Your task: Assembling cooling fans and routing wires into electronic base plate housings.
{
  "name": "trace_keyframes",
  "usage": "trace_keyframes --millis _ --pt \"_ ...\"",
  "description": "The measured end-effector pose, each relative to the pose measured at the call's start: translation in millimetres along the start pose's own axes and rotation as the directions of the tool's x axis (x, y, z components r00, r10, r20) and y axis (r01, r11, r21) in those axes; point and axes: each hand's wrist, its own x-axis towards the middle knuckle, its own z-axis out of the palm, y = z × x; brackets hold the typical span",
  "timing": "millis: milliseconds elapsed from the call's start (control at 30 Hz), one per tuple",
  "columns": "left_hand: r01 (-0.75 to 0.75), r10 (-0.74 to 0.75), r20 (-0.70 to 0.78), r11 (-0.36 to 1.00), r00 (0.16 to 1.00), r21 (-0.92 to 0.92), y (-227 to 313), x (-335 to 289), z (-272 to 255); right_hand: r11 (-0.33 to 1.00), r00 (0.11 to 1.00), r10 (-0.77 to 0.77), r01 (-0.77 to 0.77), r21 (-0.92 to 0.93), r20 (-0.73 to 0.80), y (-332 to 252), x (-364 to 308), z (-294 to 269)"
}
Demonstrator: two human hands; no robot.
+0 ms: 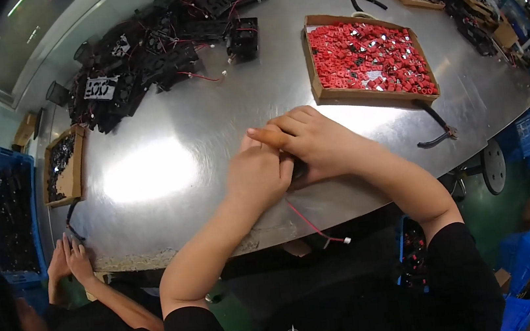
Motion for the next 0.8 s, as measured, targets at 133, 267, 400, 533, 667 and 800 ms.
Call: trace_keyframes --millis 133,267,400,533,667,800 --pt "-0.158 0.165 -0.207 0.986 0.964 0.050 4 9 -2 0.994 0.987 0.065 -0.077 0.079 0.150 11 -3 -14" --pt "-0.130 0.064 -0.272 0.965 0.960 -0.230 -18 17 -5 0.998 0.994 0.060 -0.060 0.005 0.092 21 -28 3" --pt "-0.175 0.102 -0.408 0.974 0.907 -0.146 -23 25 -18 0.960 0.961 0.275 -0.277 0.045 0.041 21 -56 -10" --pt "-0.068 0.041 -0.180 0.987 0.983 -0.148 7 8 -14 0.935 0.937 0.341 -0.346 0.071 0.081 21 -56 -15" --pt "0.260 -0.225 0.154 0.929 0.962 -0.265 18 6 -11 0.937 0.944 0.325 -0.329 0.121 0.051 26 -62 -11" --pt "0.510 -0.357 0.367 0.657 0.859 -0.556 19 13 -21 0.927 0.934 0.345 -0.355 0.119 0.093 30 -64 -18"
